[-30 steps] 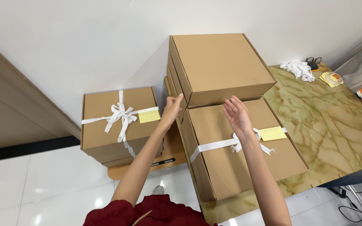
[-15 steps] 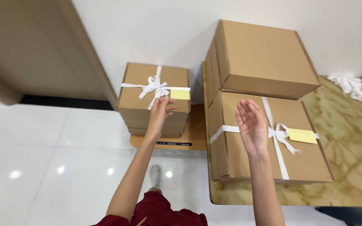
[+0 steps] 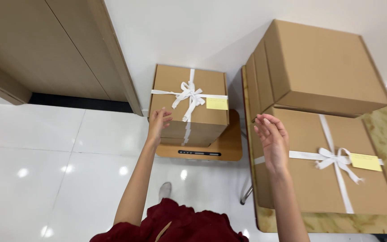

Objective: The person stacks several small cardboard boxes tied with white ribbons from a chair onto a marble table. They then untie the ribbon on the top box and remove a yellow sticky note from the table.

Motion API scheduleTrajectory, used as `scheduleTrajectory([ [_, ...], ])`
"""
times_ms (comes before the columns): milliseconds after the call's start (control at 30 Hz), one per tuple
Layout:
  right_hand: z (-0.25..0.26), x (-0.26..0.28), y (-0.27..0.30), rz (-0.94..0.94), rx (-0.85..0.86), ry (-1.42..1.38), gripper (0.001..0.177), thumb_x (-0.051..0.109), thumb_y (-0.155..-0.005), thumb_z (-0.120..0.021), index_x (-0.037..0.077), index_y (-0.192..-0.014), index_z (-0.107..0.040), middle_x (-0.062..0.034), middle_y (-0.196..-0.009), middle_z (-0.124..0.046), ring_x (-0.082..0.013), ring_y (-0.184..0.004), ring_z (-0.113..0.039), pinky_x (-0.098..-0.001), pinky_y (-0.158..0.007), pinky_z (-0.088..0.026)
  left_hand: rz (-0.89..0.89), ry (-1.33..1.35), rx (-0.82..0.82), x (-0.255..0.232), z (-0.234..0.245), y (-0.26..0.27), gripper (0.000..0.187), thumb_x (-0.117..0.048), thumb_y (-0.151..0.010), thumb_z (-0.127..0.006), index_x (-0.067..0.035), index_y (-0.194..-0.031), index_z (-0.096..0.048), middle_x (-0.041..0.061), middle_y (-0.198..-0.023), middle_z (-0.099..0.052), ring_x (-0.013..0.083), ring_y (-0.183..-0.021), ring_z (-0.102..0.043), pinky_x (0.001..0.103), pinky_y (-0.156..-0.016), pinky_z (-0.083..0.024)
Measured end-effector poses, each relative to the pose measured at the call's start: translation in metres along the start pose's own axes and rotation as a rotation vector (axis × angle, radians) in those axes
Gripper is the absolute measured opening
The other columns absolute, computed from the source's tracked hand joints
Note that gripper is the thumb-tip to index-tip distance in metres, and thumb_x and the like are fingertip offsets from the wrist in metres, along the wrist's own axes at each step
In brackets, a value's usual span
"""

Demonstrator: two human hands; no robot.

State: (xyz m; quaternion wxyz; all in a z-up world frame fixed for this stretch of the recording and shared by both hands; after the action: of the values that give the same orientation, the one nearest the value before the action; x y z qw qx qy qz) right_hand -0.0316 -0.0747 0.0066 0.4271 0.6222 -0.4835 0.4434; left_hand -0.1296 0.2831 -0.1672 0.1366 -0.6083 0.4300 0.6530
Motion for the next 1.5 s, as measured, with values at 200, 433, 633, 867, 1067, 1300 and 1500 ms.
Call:
scheduleTrajectory([
  [200,-0.031,-0.009,-0.004,0.083,-0.071,0.295,0.028,0.015,-0.1,-0.063,0.004,-0.126,-0.06,-0.0104,-0.126,-0.063,-0.0186,-0.123,-0.06,-0.032,-0.102,-0.051,0.057,-0.378,-0.129,0.108,0.088,-0.159,0.053,-0.051,-0.097,-0.064,-0.009,-0.13,-0.054,0.014,-0.129,-0.058,0.0282,-0.123,-0.059,0.041,-0.096,-0.053],
  [433,-0.065,-0.012,0.004,-0.015,-0.11,0.556,0.034,0.015,-0.097,-0.067,0.004,-0.129,-0.062,-0.0147,-0.119,-0.062,-0.0222,-0.121,-0.057,-0.0418,-0.104,-0.046,0.381,-0.246,0.029,0.129,0.094,-0.166,0.097,-0.058,-0.089,-0.071,-0.001,-0.153,-0.026,0.028,-0.151,-0.034,0.0493,-0.143,-0.033,0.065,-0.102,-0.045],
  [633,-0.081,-0.035,-0.001,-0.187,-0.103,0.42,0.036,0.015,-0.098,-0.062,-0.001,-0.13,-0.061,-0.0177,-0.124,-0.059,-0.0271,-0.126,-0.056,-0.0449,-0.107,-0.045,0.511,-0.149,0.094,0.146,0.076,-0.162,0.119,-0.07,-0.08,-0.078,0.0,-0.158,-0.019,0.027,-0.159,-0.028,0.0462,-0.147,-0.027,0.065,-0.107,-0.043],
  [867,-0.081,-0.056,-0.009,-0.291,-0.096,0.288,0.038,0.018,-0.098,-0.058,-0.002,-0.13,-0.057,-0.0209,-0.132,-0.058,-0.0314,-0.132,-0.054,-0.0488,-0.111,-0.042,0.573,-0.043,0.01,0.102,0.064,-0.133,0.138,-0.085,-0.067,-0.074,-0.003,-0.162,-0.015,0.024,-0.161,-0.021,0.0335,-0.139,-0.041,0.03,-0.098,-0.053],
  [1067,-0.067,-0.074,-0.019,-0.371,-0.098,0.178,0.036,0.019,-0.101,-0.055,0.0,-0.131,-0.054,-0.018,-0.132,-0.058,-0.0287,-0.13,-0.056,-0.0444,-0.109,-0.043,0.59,-0.027,0.167,0.058,0.054,-0.124,0.135,-0.085,-0.063,-0.072,-0.009,-0.162,-0.021,0.02,-0.16,-0.03,0.0342,-0.143,-0.038,0.032,-0.103,-0.045],
  [1300,-0.057,-0.105,-0.034,-0.403,-0.027,0.076,0.032,0.022,-0.103,-0.054,0.007,-0.131,-0.055,-0.0107,-0.132,-0.06,-0.0234,-0.124,-0.059,-0.038,-0.101,-0.048,0.536,0.035,0.244,0.038,0.041,-0.111,0.12,-0.073,-0.065,-0.074,-0.012,-0.159,-0.03,0.016,-0.153,-0.042,0.0326,-0.141,-0.045,0.041,-0.111,-0.046],
  [1500,-0.07,-0.1,-0.007,-0.578,0.103,0.274,0.06,0.028,-0.102,-0.052,-0.003,-0.151,-0.04,-0.0302,-0.155,-0.041,-0.0426,-0.146,-0.038,-0.0547,-0.112,-0.037,0.408,0.037,0.187,0.032,0.07,-0.058,0.11,-0.066,-0.072,-0.074,-0.008,-0.157,-0.033,0.018,-0.147,-0.046,0.0332,-0.136,-0.049,0.04,-0.111,-0.046],
])
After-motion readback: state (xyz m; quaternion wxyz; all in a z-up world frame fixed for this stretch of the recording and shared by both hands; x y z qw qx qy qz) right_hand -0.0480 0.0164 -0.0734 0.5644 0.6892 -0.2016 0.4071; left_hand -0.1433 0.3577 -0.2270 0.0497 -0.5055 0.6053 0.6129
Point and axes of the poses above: each hand's wrist, its own y-axis away from the middle knuckle, its own z-axis out of the back of the hand, x = y × z, the point moved 8 cm from there along -y, towards the middle knuckle
